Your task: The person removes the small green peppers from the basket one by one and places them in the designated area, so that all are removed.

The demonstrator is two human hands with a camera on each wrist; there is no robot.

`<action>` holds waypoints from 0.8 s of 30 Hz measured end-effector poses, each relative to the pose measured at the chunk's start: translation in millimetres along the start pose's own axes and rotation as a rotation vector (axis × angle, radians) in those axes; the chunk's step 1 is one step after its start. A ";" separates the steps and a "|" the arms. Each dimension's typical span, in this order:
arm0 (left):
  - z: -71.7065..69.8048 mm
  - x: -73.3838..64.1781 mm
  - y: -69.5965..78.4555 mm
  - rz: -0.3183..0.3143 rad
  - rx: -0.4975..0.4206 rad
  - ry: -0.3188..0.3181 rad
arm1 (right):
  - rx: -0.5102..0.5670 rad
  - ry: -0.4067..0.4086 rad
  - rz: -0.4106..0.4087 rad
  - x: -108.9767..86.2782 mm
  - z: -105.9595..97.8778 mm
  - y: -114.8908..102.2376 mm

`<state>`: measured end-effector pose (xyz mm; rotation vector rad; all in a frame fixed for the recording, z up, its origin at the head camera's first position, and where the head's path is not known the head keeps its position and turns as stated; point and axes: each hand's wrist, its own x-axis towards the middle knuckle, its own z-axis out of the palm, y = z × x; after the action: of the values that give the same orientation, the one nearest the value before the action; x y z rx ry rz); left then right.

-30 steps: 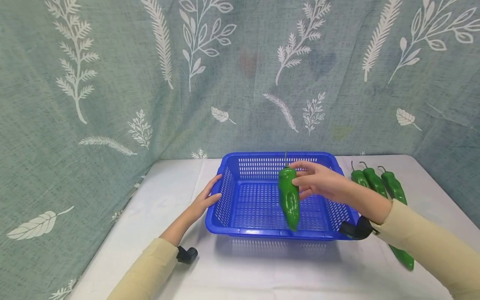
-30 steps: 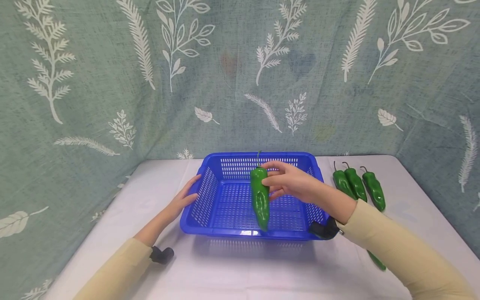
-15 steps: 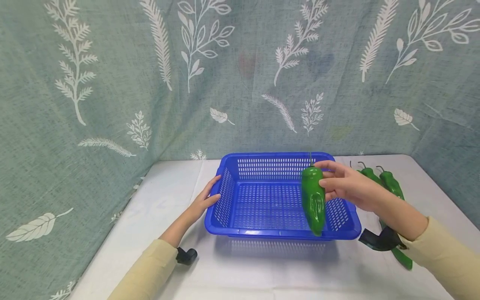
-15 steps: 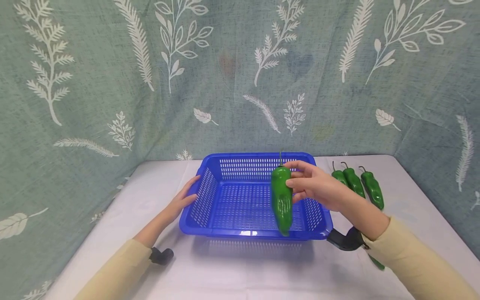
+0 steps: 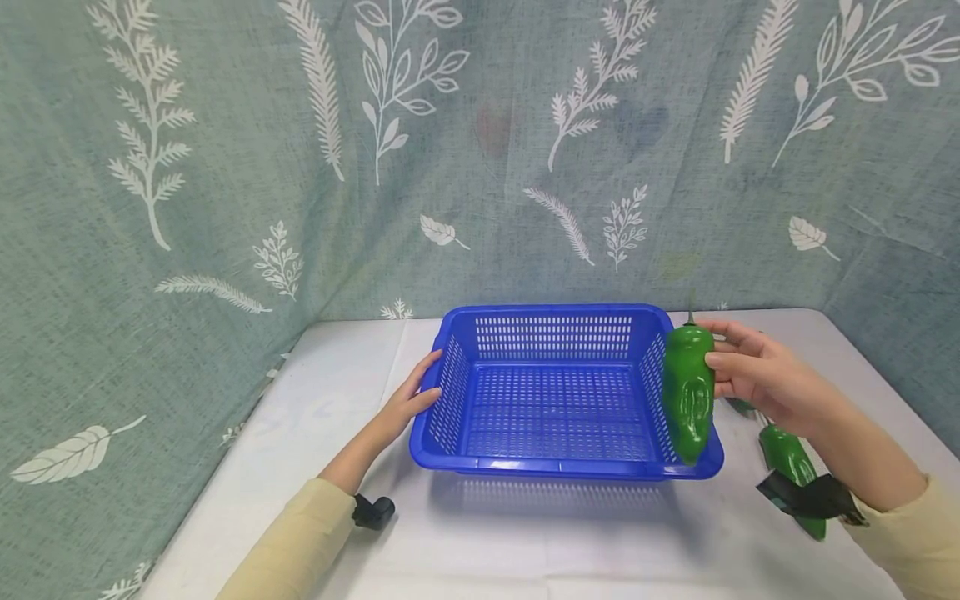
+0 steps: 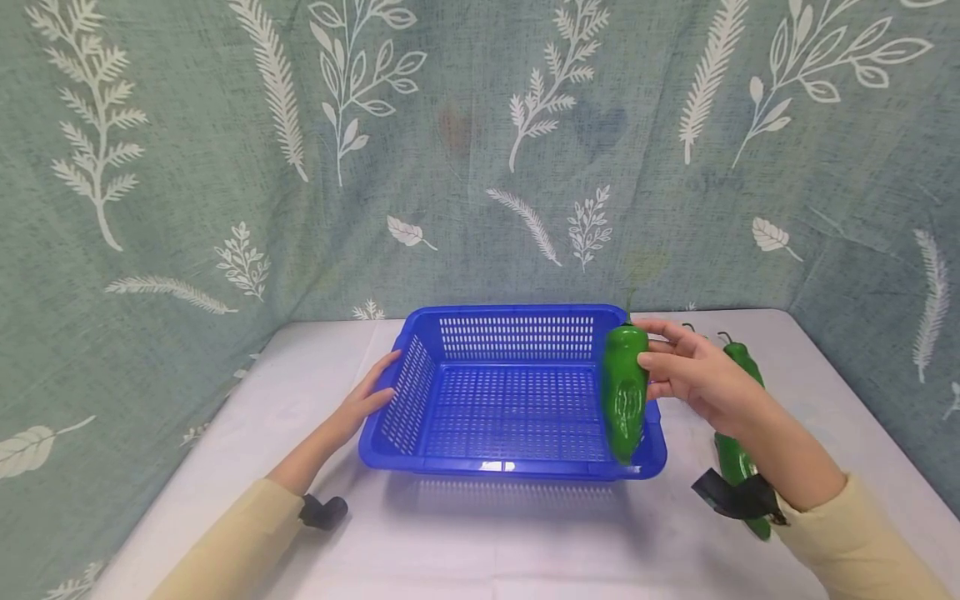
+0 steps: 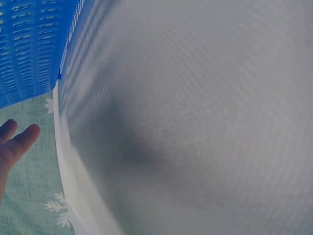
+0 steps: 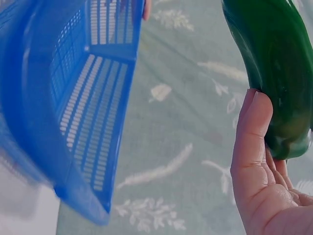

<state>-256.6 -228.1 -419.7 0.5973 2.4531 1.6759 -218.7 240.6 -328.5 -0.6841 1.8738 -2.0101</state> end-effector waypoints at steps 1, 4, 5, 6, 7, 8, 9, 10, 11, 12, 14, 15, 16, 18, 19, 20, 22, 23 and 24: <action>0.6 -1.3 4.7 -0.001 0.000 -0.002 | 0.009 -0.001 -0.011 -2.4 -2.9 1.0; 2.3 -4.2 15.0 -0.006 0.000 -0.008 | 0.033 -0.003 -0.026 -8.5 -10.1 3.3; 2.1 -3.4 11.5 -0.005 0.001 -0.008 | 0.037 -0.003 -0.031 -10.1 -12.0 4.0; 1.4 -2.5 7.5 -0.002 0.007 -0.007 | 0.048 -0.007 -0.037 -11.5 -13.8 4.6; 1.0 -1.8 3.3 0.005 0.009 -0.006 | 0.050 -0.010 -0.041 -12.6 -15.4 5.1; 0.9 -1.6 2.6 0.003 0.005 -0.005 | 0.050 -0.018 -0.048 -13.6 -16.8 5.5; 1.0 -1.5 2.5 0.002 0.004 -0.004 | 0.050 -0.024 -0.055 -14.7 -18.1 6.0; 1.1 -1.8 2.5 0.004 0.006 -0.002 | 0.048 -0.027 -0.058 -15.9 -19.2 6.3; 1.2 -1.9 3.2 0.006 0.007 -0.002 | 0.047 -0.028 -0.060 -17.4 -20.3 6.7; 1.6 -2.9 6.6 -0.001 0.003 -0.003 | 0.044 -0.031 -0.063 -18.7 -21.6 7.2; 3.1 -5.0 16.1 -0.017 -0.005 -0.005 | 0.041 -0.027 -0.068 -22.1 -24.8 8.7; 3.3 -5.5 17.1 -0.017 -0.001 -0.006 | 0.042 -0.020 -0.067 -24.1 -26.9 9.8; 3.3 -5.6 17.2 -0.018 0.001 -0.007 | 0.047 -0.007 -0.063 -26.4 -29.2 11.0; 3.3 -5.7 17.8 -0.024 0.007 -0.011 | 0.052 0.024 -0.063 -31.5 -34.5 13.7; 3.3 -5.6 17.7 -0.025 0.009 -0.012 | 0.053 0.046 -0.063 -34.3 -37.3 15.3; 3.1 -5.5 17.1 -0.024 0.008 -0.012 | 0.052 0.070 -0.061 -37.3 -40.0 16.8; 2.3 -5.2 15.3 -0.014 0.005 -0.015 | 0.035 0.128 -0.058 -42.9 -44.0 19.5; 1.7 -4.1 12.2 -0.012 0.001 -0.014 | 0.024 0.154 -0.057 -45.5 -45.5 20.4; 0.9 -3.2 8.6 -0.009 -0.005 -0.013 | 0.013 0.179 -0.058 -47.8 -46.5 21.2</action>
<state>-251.2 -225.8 -412.7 0.5931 2.4381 1.6691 -205.5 303.1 -357.3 -0.5778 1.9577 -2.1833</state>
